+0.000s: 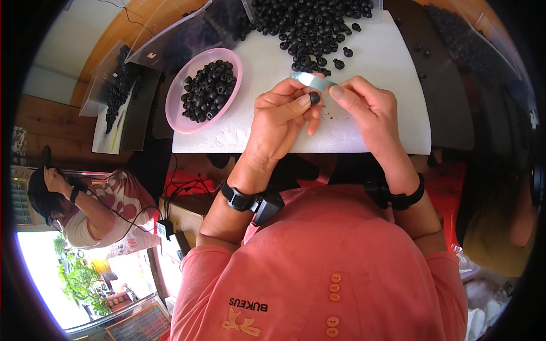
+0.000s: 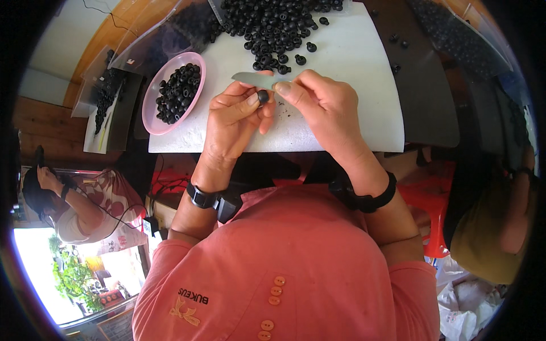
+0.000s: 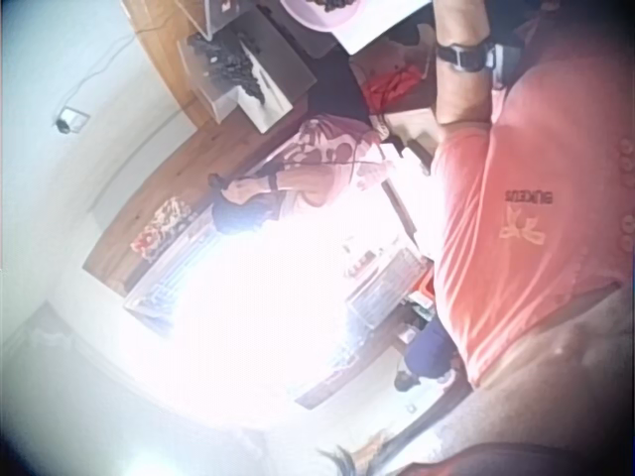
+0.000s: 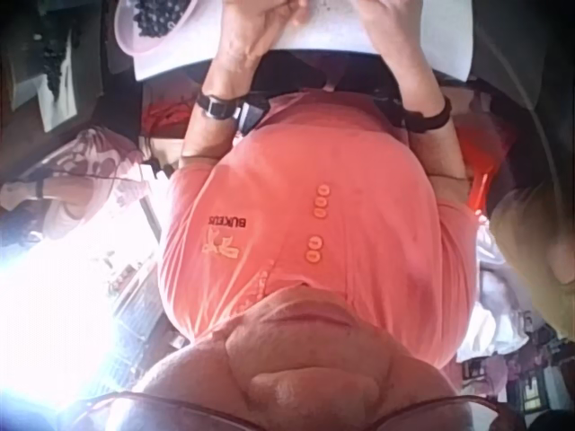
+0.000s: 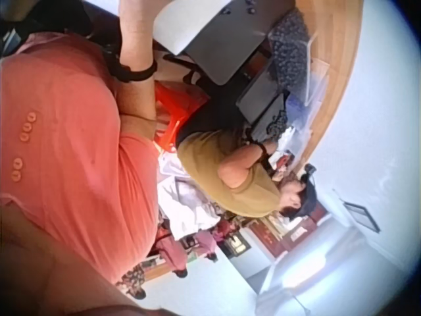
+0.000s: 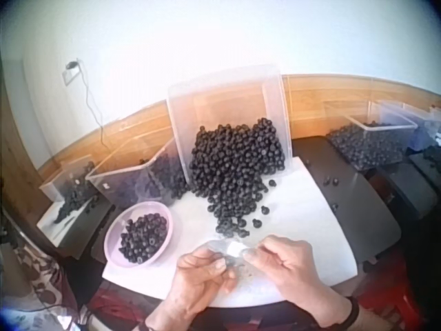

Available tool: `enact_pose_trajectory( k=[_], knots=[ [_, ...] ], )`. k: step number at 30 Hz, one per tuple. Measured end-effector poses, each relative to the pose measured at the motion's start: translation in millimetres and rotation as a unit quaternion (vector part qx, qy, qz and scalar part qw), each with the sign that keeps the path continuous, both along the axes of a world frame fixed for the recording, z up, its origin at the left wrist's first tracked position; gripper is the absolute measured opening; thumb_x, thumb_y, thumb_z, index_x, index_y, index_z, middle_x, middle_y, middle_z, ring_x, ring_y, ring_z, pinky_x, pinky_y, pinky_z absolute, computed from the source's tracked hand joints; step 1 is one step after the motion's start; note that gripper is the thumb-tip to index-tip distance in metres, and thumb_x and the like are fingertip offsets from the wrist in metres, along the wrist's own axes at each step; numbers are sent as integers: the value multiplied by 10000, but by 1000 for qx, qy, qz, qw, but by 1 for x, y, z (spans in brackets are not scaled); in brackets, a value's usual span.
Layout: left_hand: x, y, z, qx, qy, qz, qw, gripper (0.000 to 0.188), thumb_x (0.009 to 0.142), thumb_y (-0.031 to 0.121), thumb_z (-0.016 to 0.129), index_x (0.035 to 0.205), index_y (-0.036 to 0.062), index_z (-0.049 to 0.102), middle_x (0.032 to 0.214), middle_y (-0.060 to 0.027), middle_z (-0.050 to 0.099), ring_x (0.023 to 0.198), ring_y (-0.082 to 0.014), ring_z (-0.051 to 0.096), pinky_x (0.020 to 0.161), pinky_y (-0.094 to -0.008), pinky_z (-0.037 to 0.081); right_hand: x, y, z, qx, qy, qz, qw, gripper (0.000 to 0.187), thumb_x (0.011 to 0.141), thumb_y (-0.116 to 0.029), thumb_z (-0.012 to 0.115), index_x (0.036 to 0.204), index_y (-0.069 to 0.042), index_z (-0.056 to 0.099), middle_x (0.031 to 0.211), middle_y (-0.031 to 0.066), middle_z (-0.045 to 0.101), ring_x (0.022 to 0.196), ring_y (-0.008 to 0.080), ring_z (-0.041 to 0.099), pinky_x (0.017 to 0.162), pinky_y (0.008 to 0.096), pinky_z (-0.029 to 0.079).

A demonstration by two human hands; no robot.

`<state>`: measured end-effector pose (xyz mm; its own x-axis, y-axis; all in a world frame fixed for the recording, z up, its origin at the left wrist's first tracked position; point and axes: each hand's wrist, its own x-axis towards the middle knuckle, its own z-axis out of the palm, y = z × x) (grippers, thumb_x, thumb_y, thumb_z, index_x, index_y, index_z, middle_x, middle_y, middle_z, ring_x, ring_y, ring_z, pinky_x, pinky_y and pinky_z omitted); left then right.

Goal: Using a small knife to trim or process small black rubber parts on a cutting board.

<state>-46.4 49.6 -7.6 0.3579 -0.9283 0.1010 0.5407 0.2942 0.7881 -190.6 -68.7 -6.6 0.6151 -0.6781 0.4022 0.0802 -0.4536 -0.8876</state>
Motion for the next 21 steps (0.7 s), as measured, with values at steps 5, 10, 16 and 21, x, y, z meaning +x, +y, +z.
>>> enact_pose_trajectory(
  k=[5,10,16,21],
  knots=[
    [0,3,0,15,-13,-11,1000,320,960,-32,544,1269,-85,604,932,-136,659,741,-198,624,566,-302,495,1,2,-1,-77,19,-28,996,388,915,-376,701,700,-64,623,535,26,515,483,140,469,469,311,356],
    [4,1,-4,1,-19,-22,1000,346,951,-8,579,1283,-105,579,946,-153,652,788,-222,627,543,-305,487,2,3,0,-99,32,-38,994,397,914,-383,700,690,-67,617,534,30,516,482,150,483,471,319,368],
    [2,2,-2,7,-7,-3,1000,298,949,-34,560,1234,-91,624,959,-138,669,746,-200,618,546,-310,497,4,4,1,-125,27,-34,991,382,906,-358,706,680,-68,604,536,46,508,493,174,490,479,328,375],
    [1,2,0,24,11,-14,1000,240,923,-68,524,1131,-100,639,915,-170,669,685,-208,612,548,-318,491,3,7,5,-126,10,-14,992,315,892,-244,718,682,-52,584,556,65,516,510,186,489,493,336,376]
  ],
)
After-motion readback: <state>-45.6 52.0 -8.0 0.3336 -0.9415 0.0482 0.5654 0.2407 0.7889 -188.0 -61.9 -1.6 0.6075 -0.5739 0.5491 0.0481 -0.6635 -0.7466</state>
